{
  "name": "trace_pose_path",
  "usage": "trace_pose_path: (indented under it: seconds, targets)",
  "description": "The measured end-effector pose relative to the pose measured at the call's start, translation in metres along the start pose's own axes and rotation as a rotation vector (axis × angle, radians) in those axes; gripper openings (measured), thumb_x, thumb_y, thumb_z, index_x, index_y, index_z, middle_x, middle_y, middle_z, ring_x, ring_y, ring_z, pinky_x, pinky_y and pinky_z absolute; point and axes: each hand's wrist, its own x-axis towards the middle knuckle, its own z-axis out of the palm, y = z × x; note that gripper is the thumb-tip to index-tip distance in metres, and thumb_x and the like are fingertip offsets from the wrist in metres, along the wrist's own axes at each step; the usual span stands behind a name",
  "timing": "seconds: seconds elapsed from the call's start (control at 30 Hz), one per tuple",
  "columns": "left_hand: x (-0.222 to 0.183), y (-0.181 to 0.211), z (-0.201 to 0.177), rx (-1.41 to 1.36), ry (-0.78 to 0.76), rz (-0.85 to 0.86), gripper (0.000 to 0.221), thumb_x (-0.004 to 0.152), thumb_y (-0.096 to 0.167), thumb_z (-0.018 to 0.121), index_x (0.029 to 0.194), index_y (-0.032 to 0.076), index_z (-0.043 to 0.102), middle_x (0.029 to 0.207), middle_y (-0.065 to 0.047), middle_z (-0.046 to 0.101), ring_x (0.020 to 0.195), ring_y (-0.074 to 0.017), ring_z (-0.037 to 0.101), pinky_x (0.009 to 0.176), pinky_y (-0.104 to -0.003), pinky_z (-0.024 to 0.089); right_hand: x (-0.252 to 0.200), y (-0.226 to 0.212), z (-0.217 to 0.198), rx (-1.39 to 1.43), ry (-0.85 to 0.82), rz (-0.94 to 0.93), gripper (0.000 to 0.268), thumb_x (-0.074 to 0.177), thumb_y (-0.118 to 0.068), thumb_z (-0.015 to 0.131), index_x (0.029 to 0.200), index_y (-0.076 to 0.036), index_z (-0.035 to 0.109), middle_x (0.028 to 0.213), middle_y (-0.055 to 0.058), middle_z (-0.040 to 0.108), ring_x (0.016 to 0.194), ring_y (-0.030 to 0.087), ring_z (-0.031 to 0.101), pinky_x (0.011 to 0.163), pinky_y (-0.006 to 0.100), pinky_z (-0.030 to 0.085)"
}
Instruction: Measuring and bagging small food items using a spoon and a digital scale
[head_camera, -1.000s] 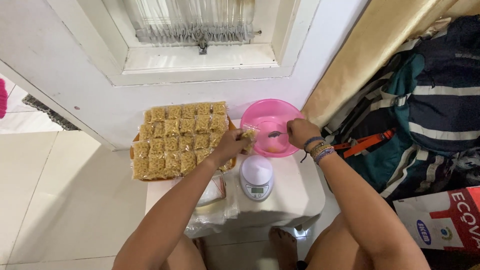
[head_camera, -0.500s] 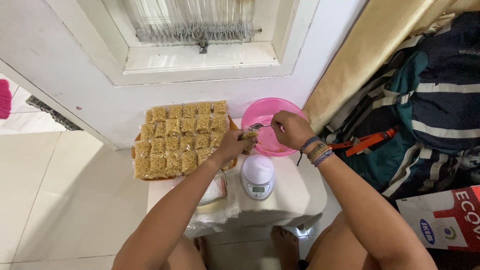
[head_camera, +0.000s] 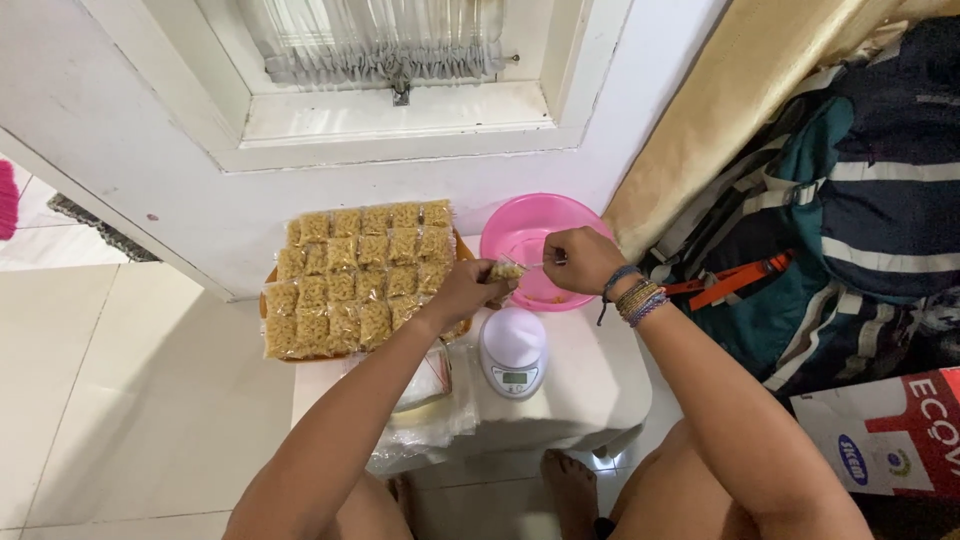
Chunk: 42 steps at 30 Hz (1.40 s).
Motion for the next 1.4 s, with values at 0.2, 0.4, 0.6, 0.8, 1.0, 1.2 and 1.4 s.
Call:
trace_pose_path:
  seconds: [0.2, 0.4, 0.6, 0.8, 1.0, 1.2, 1.4]
  targets:
    - [0.008, -0.011, -0.002, -0.032, 0.002, 0.005, 0.041, 0.082, 0.01, 0.08, 0.118, -0.004, 0.067, 0.088, -0.016, 0.066, 0.074, -0.0229, 0.07, 0.063, -0.03, 0.065, 0.001, 0.006, -0.003, 0.067, 0.005, 0.058, 0.016, 0.081, -0.028, 0.066, 0.084, -0.013, 0.07, 0.083, 0.01, 0.074, 0.093, 0.037, 0.072, 0.078, 0.048, 0.057]
    - [0.008, -0.01, -0.007, -0.047, 0.049, 0.031, 0.041, 0.076, 0.002, 0.081, 0.115, -0.002, 0.069, 0.084, -0.017, 0.069, 0.069, -0.0258, 0.072, 0.06, -0.034, 0.065, 0.005, 0.033, -0.001, 0.118, 0.038, 0.156, 0.017, 0.083, -0.027, 0.065, 0.088, -0.012, 0.074, 0.085, 0.012, 0.075, 0.092, 0.037, 0.072, 0.08, 0.048, 0.057]
    - [-0.006, 0.008, -0.002, -0.247, 0.059, 0.025, 0.041, 0.082, 0.0, 0.077, 0.123, -0.001, 0.067, 0.1, -0.017, 0.07, 0.084, -0.0268, 0.073, 0.066, -0.038, 0.067, 0.022, 0.087, 0.052, -0.252, -0.25, 0.246, 0.036, 0.08, -0.02, 0.062, 0.112, -0.016, 0.078, 0.109, 0.014, 0.077, 0.11, 0.037, 0.072, 0.092, 0.048, 0.059]
    - [-0.01, 0.008, -0.001, -0.178, 0.048, 0.083, 0.052, 0.072, -0.009, 0.081, 0.121, 0.0, 0.069, 0.104, -0.016, 0.072, 0.088, -0.0252, 0.072, 0.072, -0.037, 0.067, 0.027, 0.092, 0.071, -0.28, -0.337, 0.261, 0.041, 0.08, -0.02, 0.066, 0.119, -0.014, 0.077, 0.115, 0.021, 0.075, 0.113, 0.042, 0.07, 0.093, 0.051, 0.059]
    - [-0.019, 0.016, 0.002, -0.352, 0.064, 0.098, 0.051, 0.077, -0.006, 0.081, 0.125, -0.002, 0.064, 0.111, -0.016, 0.072, 0.094, -0.0282, 0.073, 0.077, -0.045, 0.067, 0.017, 0.071, 0.058, -0.294, -0.388, 0.267, 0.038, 0.083, -0.023, 0.067, 0.118, -0.014, 0.076, 0.12, 0.019, 0.074, 0.117, 0.04, 0.069, 0.096, 0.051, 0.058]
    - [-0.032, 0.025, 0.004, -0.323, 0.086, 0.095, 0.044, 0.08, -0.004, 0.08, 0.121, -0.005, 0.063, 0.106, -0.017, 0.072, 0.091, -0.0273, 0.072, 0.075, -0.044, 0.067, 0.016, 0.069, 0.059, -0.263, -0.401, 0.282, 0.039, 0.081, -0.019, 0.066, 0.118, -0.012, 0.076, 0.118, 0.02, 0.074, 0.116, 0.04, 0.069, 0.094, 0.051, 0.058]
    - [-0.028, 0.01, 0.005, -0.375, 0.156, 0.114, 0.04, 0.076, -0.005, 0.081, 0.114, -0.003, 0.068, 0.095, -0.016, 0.072, 0.08, -0.0277, 0.075, 0.067, -0.043, 0.068, 0.015, 0.062, 0.054, -0.263, -0.43, 0.266, 0.035, 0.085, -0.025, 0.065, 0.116, -0.015, 0.076, 0.12, 0.019, 0.073, 0.12, 0.04, 0.067, 0.098, 0.049, 0.056]
